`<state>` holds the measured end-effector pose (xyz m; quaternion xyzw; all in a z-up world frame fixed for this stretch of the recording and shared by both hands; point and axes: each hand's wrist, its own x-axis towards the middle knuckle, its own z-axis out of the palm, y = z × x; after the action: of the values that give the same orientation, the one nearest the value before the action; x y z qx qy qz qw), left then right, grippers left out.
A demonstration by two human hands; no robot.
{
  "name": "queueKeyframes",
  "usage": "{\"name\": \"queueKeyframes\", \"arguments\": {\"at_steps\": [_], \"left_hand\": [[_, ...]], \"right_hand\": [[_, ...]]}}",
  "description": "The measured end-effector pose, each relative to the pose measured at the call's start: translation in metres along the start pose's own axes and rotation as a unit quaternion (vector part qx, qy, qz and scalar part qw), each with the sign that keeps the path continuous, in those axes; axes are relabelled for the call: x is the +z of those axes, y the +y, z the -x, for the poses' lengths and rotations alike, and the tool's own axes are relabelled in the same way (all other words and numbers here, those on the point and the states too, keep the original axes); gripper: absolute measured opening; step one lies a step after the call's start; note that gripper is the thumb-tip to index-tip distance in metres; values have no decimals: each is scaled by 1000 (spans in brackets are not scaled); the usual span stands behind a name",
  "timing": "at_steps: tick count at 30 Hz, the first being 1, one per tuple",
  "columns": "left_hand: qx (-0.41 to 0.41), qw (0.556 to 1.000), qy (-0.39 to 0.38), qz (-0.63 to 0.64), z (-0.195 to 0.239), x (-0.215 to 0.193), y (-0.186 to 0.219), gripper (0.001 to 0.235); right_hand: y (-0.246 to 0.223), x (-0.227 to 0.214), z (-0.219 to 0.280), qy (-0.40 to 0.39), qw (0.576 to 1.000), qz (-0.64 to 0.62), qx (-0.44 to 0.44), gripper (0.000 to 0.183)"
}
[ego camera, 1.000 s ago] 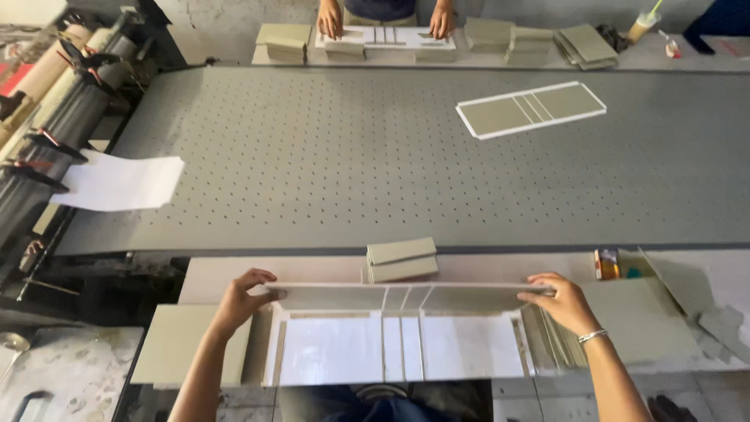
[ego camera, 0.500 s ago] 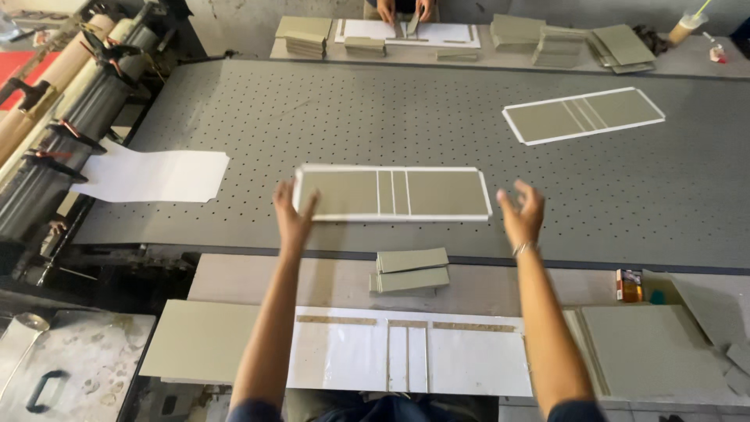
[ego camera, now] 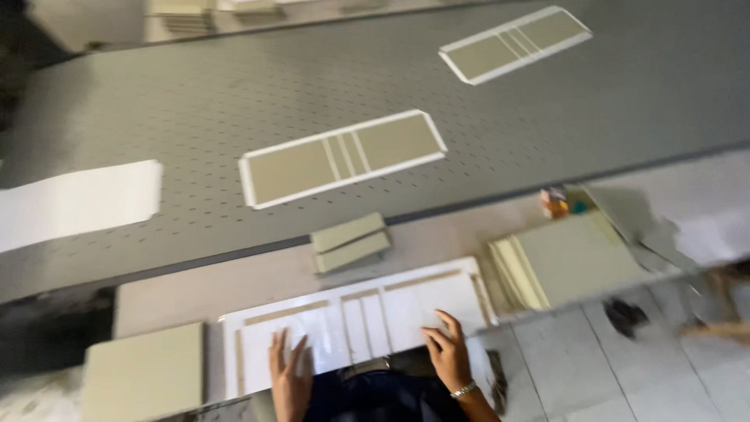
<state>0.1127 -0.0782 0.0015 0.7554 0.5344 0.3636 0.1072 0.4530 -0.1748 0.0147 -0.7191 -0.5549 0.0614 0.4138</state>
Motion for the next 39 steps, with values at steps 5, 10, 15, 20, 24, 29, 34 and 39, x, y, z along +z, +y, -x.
{"name": "queueKeyframes", "arguments": {"at_steps": [5,10,15,20,24,29,34,39], "left_hand": [[26,995,98,24,-1,15,1,9],[66,984,146,73,-6,43,-32,32],[92,984,126,88,-20,86,-64,39],[78,990,96,72,-31,87,-21,40],[46,995,86,33,-28,57,9,43],[-90,994,-13,54,-11,3,28,46],[-81,995,-33,43,-17,0,32,45],[-100,993,-26,50,-18,-1,38,41]], "right_hand": [[-4,-56,-7,71,997,16,-34,19],[46,-125,-46,191,975,89,-69,35],[73,-225,-89,124,971,202,-31,78],[101,-284,-121,-178,940,287,39,141],[120,-287,-118,-127,956,262,19,107],[111,-308,-115,-150,947,274,-79,103],[80,-292,-112,-2,921,349,-174,84],[14,-193,-87,56,910,295,-285,85]]}}
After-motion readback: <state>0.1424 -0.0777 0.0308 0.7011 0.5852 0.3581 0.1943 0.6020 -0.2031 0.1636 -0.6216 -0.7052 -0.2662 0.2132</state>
